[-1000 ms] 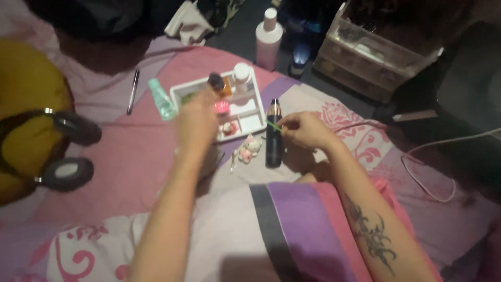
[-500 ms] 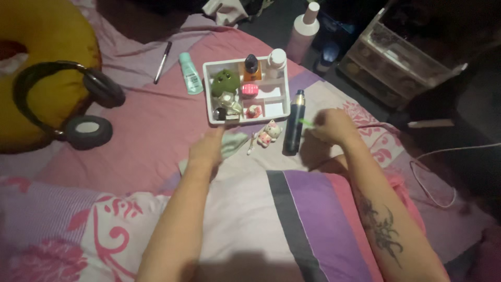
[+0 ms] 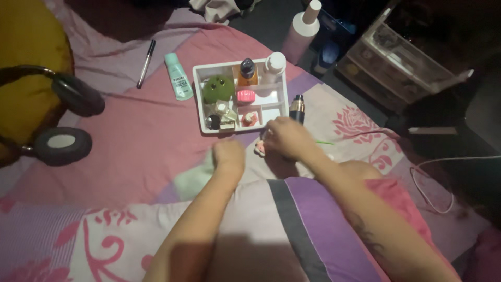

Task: The person organizes small personal items on a bed, including a green plush toy, a vape pen, and various bottles and containers. They place these items into a white compartmentalized tray and then move the tray into a clear plastic drawer unit.

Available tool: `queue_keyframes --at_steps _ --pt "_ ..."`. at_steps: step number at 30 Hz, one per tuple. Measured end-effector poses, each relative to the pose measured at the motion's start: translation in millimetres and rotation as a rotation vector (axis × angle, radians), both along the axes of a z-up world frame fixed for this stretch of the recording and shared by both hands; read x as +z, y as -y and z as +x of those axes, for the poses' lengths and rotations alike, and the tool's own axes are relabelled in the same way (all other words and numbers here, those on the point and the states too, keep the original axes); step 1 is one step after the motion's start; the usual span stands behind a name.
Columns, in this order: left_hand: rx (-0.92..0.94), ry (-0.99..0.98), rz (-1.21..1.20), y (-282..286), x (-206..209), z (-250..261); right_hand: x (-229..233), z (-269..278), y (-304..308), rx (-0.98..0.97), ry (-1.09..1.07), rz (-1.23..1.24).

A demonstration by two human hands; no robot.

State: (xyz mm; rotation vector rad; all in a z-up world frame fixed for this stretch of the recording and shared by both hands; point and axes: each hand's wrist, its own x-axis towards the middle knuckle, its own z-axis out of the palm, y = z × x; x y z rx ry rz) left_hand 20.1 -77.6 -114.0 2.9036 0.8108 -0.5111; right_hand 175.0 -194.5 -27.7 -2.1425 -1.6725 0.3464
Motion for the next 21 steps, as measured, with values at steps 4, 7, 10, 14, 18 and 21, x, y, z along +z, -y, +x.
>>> queue_keyframes --at_steps 4,7,10,14,18,21 --pt "0.076 -0.004 0.09 -21 -4 -17 -15 -21 -10 -0.093 0.148 -0.201" --pt "0.151 -0.002 -0.16 -14 -7 -11 -10 -22 -3 -0.103 0.036 -0.17" --pt "-0.009 0.083 -0.132 -10 -8 -7 11 -20 -1 -0.153 -0.065 -0.039" --pt "0.053 -0.023 -0.3 -17 2 -4 48 25 -11 -0.324 -0.133 0.279" --pt "0.081 -0.095 -0.375 -20 24 -1 44 42 -32 -0.243 -0.105 0.415" --pt "0.094 -0.112 -0.409 -23 37 0 25 34 -48 -0.155 -0.022 0.455"
